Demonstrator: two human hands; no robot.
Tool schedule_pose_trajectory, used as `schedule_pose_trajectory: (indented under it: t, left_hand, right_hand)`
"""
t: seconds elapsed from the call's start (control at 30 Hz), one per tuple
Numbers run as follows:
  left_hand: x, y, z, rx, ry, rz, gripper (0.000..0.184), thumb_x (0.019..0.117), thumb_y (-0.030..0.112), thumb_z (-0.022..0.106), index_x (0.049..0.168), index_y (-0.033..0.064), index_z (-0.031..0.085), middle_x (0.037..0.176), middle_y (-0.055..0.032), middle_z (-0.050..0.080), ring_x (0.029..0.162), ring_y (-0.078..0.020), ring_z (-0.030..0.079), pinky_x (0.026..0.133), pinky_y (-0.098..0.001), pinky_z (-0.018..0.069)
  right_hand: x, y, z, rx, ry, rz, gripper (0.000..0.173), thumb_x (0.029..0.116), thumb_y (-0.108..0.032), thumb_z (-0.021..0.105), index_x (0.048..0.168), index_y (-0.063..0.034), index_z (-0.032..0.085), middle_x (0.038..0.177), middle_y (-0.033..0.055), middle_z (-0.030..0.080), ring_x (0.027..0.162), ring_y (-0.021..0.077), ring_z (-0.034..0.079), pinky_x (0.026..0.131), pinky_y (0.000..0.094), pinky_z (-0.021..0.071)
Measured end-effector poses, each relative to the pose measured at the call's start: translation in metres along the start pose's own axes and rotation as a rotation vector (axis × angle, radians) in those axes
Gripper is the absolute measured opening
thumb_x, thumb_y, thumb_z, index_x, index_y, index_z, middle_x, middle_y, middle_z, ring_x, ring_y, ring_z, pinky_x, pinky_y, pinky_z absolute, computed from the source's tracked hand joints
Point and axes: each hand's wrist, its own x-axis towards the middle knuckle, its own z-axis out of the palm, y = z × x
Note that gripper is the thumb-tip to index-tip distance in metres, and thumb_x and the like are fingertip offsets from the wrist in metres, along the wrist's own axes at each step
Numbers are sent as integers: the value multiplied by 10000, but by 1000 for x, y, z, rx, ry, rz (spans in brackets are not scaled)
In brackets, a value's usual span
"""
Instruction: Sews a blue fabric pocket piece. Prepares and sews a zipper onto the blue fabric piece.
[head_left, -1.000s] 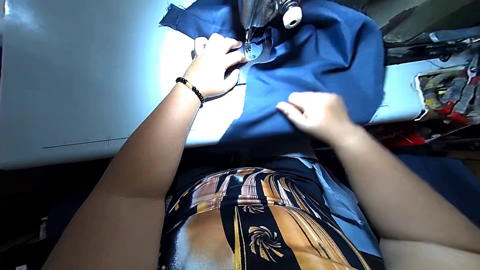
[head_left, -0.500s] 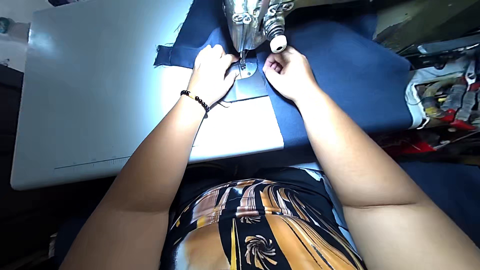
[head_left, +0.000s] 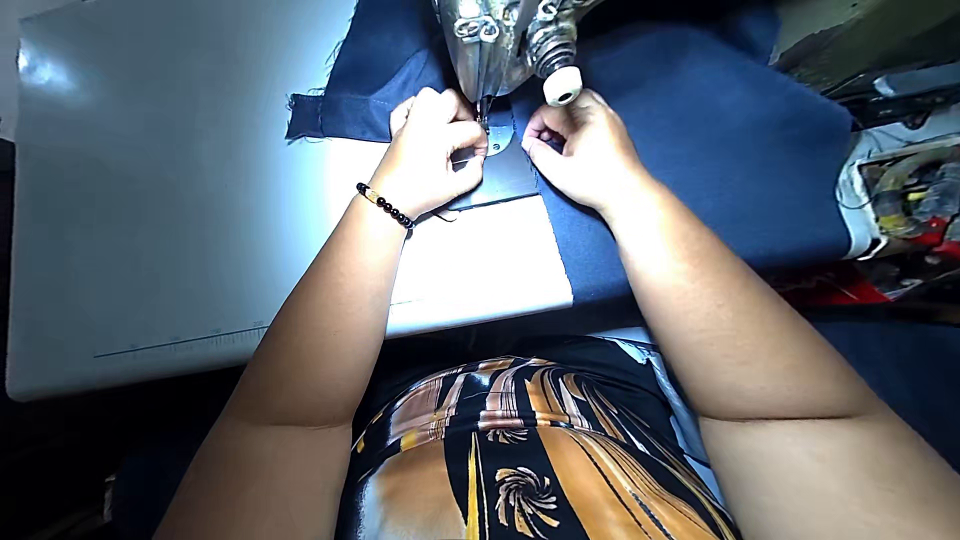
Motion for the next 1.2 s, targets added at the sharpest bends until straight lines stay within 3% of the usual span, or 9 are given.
schedule_pose_trajectory:
  t: [0.2,0.4,0.5,0.6,0.77,0.87,0.97,1.07,1.2]
  left_hand:
    - [2,-2,-21,56,114,-207,275,922,242,535,966,19,690,1217,-228,631,1230,-405,559,1001,-587,421]
    - [-28,-32,-55,314,-231,-796,640,1099,447,306,1645,117,242,1692,-258,163,1551,-497,159,1199,-699,178]
    - [-47,26,-82,477,-537,-925,863,1050,644,310,1611,-10,255,1556,-396,331,1301,-621,477,977,-764,413]
    - [-77,54,-96,489,-493,-802,725,1037,566,482,1423,-47,518,1308,-341,587,1072,-539,647,819,-717,504]
    - [-85,25,-85,372,-204,-150,339,1005,294,550,1153,13,670,1126,-236,645,1080,-454,625,858,-635,473]
    - [-73,-7,-61,306,-241,-163,499,1028,379,421,1496,255,544,1563,-147,474,1472,-422,384,1133,-728,249]
    - [-69,13,-51,317,-373,-619,567,1100,424,297,1654,359,200,1742,-39,116,1574,-479,18,1062,-883,69]
    - [-69,89,-56,451,-566,-821,726,1067,565,321,1667,184,172,1684,-251,198,1338,-619,432,887,-743,471]
    - [-75,104,-58,403,-273,-562,635,1034,554,462,1479,109,552,1388,-264,573,1271,-522,523,889,-712,458]
  right_hand:
    - [3,1,0,17,-7,-16,232,961,-183,579,965,-2,724,935,187,646,962,321,622,903,444,467]
    - [33,15,-14,-87,-157,-114,309,992,-54,523,1246,-2,692,1247,266,639,1239,445,568,1060,553,447]
    - [-1,-20,-57,-155,-315,6,447,1058,-104,426,1489,-83,544,1544,203,484,1483,367,391,1225,503,310]
    - [-99,-27,-81,-81,-33,109,365,1028,-186,570,1353,-42,650,1133,168,694,1004,278,687,892,460,569]
    - [-166,-7,-82,-197,-16,441,743,964,-456,646,1546,-39,450,664,128,558,546,282,486,529,513,427]
    - [-91,-15,-85,-197,-352,619,695,997,-213,576,1630,-125,304,795,255,631,688,425,604,657,655,486]
    - [5,10,-79,-313,-315,567,547,1008,-118,517,1548,-72,442,1119,334,672,1003,507,676,824,687,525]
    - [60,16,-70,-372,-233,590,445,1081,-182,383,1395,93,537,1479,343,484,1424,522,405,1124,708,311]
    - [59,3,-33,-272,-248,292,531,942,-79,606,1470,-63,543,1571,272,414,1516,494,257,1155,804,90]
